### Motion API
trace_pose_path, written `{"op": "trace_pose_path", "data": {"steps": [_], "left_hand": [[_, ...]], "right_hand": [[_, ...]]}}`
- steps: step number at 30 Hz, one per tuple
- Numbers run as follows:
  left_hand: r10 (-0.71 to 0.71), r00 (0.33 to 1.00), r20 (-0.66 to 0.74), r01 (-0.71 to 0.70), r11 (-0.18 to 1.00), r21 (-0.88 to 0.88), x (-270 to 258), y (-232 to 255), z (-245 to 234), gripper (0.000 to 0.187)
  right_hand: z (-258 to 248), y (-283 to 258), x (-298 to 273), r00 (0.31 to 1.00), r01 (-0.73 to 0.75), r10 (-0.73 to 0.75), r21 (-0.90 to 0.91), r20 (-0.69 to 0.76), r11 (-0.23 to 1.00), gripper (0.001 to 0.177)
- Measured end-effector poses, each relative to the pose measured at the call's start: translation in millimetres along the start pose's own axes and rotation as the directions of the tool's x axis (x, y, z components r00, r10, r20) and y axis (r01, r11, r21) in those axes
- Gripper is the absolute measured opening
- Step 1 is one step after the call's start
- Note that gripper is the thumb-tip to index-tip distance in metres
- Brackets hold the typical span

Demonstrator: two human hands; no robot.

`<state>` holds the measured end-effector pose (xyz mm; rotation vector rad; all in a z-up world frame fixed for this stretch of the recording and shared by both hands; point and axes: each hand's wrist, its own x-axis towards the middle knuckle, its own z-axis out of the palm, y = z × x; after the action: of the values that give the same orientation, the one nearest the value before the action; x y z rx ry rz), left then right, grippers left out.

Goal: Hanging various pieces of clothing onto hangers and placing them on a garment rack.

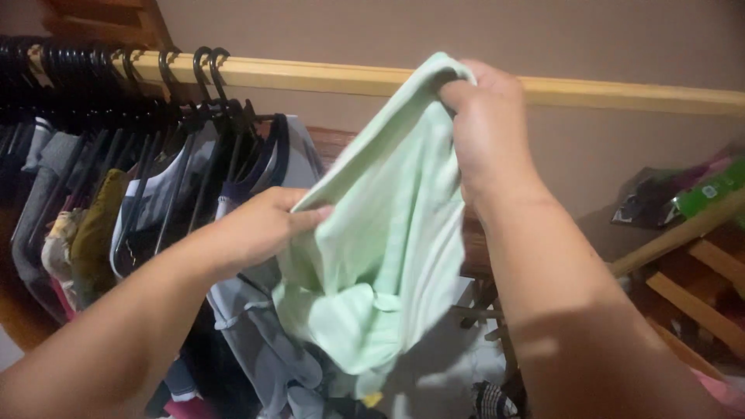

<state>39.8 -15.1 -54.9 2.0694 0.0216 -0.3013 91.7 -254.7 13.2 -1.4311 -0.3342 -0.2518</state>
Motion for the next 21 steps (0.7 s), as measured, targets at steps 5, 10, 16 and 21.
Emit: {"op": "trace_pose_path", "data": {"steps": [5,10,16,21], "left_hand": [[0.105,0.974,-0.203,-0.129,0.986,-0.107,3,33,-20,0.028],[0.237,0.91,-0.34,-0.273,0.96,-0.06,-2,77,-34,0.021],[0.259,0.874,-0.412,-0.308,0.95,-0.056,1,47,-70,0.013],[0.267,0.87,-0.414,-0.286,0.958,0.015,-5,10,-99,0.01]], "right_hand": [[27,-24,-20,0.97,-0.108,0.188,-0.421,0.153,0.901,0.032],[49,19,-26,0.81,0.252,0.031,-0.395,0.586,0.883,0.045],[70,23,-16,0.853,-0.146,0.267,-0.286,0.449,0.947,0.027],[112,31,-10,0.956,-0.155,0.136,0.055,0.26,0.986,0.021]]}}
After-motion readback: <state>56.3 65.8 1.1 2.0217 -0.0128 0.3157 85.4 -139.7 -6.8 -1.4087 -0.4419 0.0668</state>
